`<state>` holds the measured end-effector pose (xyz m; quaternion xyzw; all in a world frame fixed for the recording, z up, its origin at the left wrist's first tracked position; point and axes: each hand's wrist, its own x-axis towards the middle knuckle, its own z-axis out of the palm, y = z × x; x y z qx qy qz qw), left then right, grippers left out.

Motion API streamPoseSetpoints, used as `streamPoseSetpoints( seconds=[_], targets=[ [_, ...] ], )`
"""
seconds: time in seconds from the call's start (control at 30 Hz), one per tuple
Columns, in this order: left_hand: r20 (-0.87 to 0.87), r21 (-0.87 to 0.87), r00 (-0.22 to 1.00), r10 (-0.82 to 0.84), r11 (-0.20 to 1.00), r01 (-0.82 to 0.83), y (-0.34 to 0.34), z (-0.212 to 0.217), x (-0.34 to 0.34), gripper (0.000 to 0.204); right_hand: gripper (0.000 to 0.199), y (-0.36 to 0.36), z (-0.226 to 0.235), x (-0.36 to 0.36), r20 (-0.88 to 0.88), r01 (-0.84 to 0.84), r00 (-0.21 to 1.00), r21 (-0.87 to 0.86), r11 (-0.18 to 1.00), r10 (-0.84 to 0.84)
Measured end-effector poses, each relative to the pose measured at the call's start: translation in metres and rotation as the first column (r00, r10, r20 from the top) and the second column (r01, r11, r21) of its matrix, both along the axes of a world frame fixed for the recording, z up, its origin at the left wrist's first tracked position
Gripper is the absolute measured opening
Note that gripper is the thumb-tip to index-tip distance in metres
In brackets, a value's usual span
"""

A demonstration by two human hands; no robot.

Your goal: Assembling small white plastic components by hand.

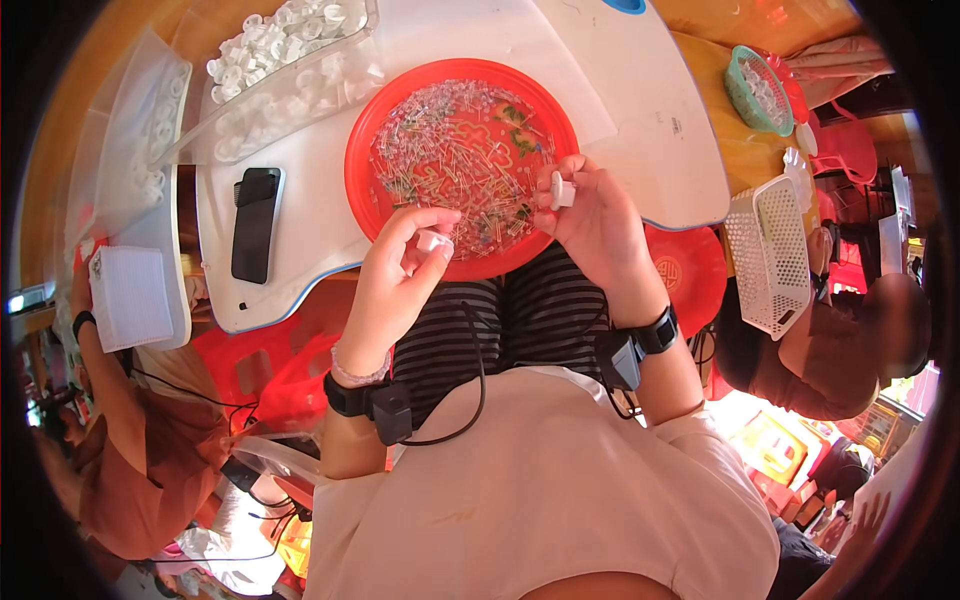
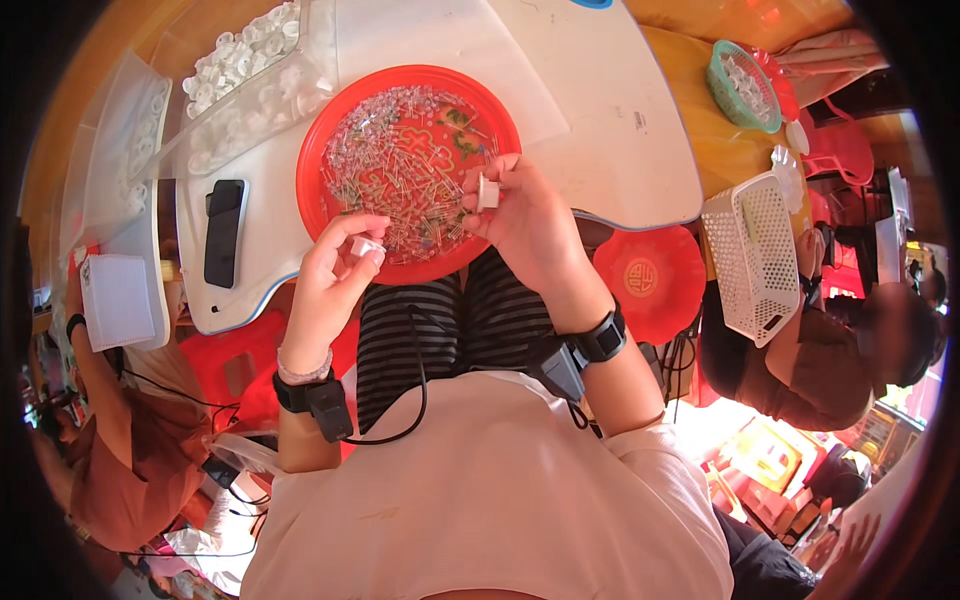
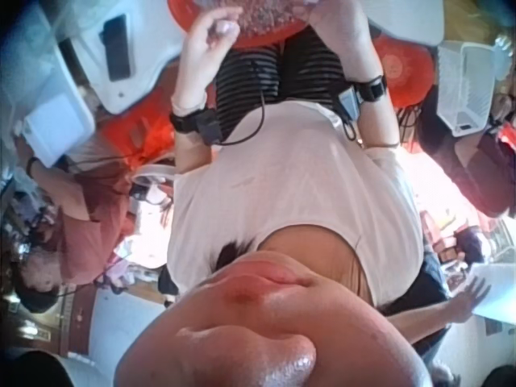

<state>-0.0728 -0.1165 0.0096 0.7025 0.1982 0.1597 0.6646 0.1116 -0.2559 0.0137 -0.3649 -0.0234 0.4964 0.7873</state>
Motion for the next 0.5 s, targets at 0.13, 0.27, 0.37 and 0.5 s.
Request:
streamPoseSetpoints(
  seconds=[0.13,0.27,0.37,0.5],
  targets=[
    [-0.011,-0.25,0.999,0.039,0.967,-0.041,0.0,0.004,0.004,0.024,0.01,0.01,0.006,0.016,0.078,-0.122,0.99,0.027,0.992,0.12],
    [-0.095,-0.282,0.994,-0.048,0.959,0.019,0.007,0.013,0.002,0.022,0.014,0.021,0.014,0.029,0.424,-0.165,0.871,-0.225,0.96,0.249],
    [-0.103,-0.23,0.993,-0.063,0.973,0.038,0.009,0.011,0.001,0.022,0.018,0.037,0.014,0.027,0.891,0.172,0.11,-0.455,0.874,0.442],
    [-0.016,-0.229,0.999,-0.037,0.973,0.032,0.005,0.013,0.001,0.025,0.024,0.049,0.001,0.033,0.738,0.291,-0.419,-0.442,0.848,0.528]
  ],
)
